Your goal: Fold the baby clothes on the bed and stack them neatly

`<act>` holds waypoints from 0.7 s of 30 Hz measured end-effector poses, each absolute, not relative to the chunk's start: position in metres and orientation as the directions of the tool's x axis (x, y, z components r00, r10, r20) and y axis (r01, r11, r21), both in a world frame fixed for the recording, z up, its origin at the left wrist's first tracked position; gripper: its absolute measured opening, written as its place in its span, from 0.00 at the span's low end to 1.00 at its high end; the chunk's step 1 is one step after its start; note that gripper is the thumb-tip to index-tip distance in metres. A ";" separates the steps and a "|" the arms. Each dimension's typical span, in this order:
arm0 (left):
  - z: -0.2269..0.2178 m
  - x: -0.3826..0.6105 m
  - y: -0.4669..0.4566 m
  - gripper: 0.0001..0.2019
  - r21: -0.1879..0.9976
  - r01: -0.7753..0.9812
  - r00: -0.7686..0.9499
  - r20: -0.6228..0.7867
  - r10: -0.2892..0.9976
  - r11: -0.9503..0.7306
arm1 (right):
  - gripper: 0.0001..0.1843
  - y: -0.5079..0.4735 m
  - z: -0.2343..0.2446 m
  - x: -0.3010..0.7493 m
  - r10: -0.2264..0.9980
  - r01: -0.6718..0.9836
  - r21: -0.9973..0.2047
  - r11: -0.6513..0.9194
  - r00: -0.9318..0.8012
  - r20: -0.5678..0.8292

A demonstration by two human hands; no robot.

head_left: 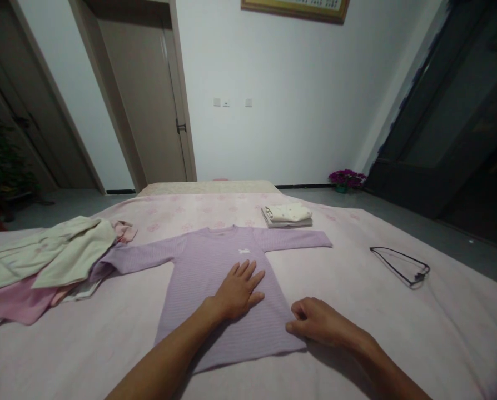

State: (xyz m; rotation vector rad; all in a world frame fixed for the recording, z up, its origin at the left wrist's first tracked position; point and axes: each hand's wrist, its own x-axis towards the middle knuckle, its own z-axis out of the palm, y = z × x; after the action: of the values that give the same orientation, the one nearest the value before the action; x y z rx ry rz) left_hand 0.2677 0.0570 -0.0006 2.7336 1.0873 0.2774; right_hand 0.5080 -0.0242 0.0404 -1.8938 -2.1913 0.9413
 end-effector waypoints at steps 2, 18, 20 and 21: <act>-0.006 0.267 0.058 0.32 0.220 0.666 0.709 0.113 0.696 -0.713 | 0.13 -0.027 0.042 0.513 0.909 0.850 -0.524 0.043 -0.251 -0.333; -0.001 0.259 0.019 0.26 0.228 0.632 0.720 0.180 0.670 -0.740 | 0.29 0.093 0.055 0.444 0.952 0.776 -0.559 0.293 -0.293 0.092; 0.004 0.245 0.015 0.26 0.230 0.616 0.738 0.165 0.654 -0.753 | 0.31 0.110 0.049 0.417 0.951 0.809 -0.507 0.298 -0.299 0.082; 0.005 0.236 0.014 0.27 0.228 0.627 0.734 0.148 0.663 -0.745 | 0.31 0.117 0.044 0.405 0.951 0.831 -0.470 0.298 -0.300 0.073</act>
State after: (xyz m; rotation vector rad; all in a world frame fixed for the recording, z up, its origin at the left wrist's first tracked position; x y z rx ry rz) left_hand 0.2360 0.0139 0.0054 2.7719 1.0390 0.3292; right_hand 0.4049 0.1174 0.0445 -1.6063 -2.2330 0.4964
